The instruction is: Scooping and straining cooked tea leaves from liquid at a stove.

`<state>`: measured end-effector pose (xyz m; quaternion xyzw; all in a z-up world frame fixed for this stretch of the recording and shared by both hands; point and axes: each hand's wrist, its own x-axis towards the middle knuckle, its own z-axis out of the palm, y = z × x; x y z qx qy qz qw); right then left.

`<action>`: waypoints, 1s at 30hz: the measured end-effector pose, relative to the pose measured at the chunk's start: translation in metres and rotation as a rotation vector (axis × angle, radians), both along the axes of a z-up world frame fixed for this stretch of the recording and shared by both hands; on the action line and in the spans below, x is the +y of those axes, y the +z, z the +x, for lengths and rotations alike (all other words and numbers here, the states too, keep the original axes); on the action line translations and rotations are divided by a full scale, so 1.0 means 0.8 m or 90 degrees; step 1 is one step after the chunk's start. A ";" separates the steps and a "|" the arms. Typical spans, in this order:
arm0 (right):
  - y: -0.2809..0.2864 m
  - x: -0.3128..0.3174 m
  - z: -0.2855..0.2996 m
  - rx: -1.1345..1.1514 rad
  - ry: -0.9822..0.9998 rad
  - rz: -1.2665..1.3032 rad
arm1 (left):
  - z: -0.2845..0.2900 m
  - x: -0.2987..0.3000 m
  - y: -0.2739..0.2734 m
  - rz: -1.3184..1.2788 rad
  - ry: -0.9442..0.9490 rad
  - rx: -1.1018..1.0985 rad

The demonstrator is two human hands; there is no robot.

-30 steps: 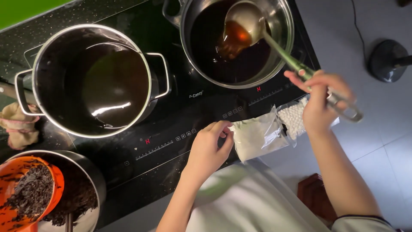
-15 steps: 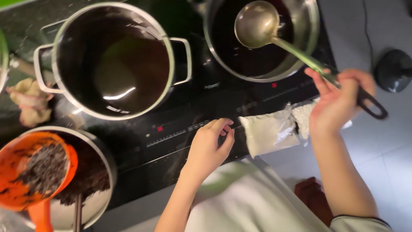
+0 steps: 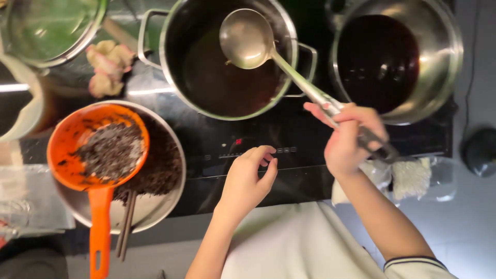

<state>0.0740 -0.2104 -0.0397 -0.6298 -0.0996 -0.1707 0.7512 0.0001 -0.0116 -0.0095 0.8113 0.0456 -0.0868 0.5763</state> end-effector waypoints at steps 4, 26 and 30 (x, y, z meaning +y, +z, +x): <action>0.019 0.043 0.016 -0.085 0.039 -0.251 | -0.008 0.023 -0.005 0.010 0.040 -0.010; 0.003 0.047 0.019 0.317 -0.034 0.195 | -0.013 0.052 -0.009 0.013 0.042 -0.018; 0.020 0.040 0.018 0.331 -0.025 0.192 | -0.013 0.049 -0.006 0.012 0.045 -0.017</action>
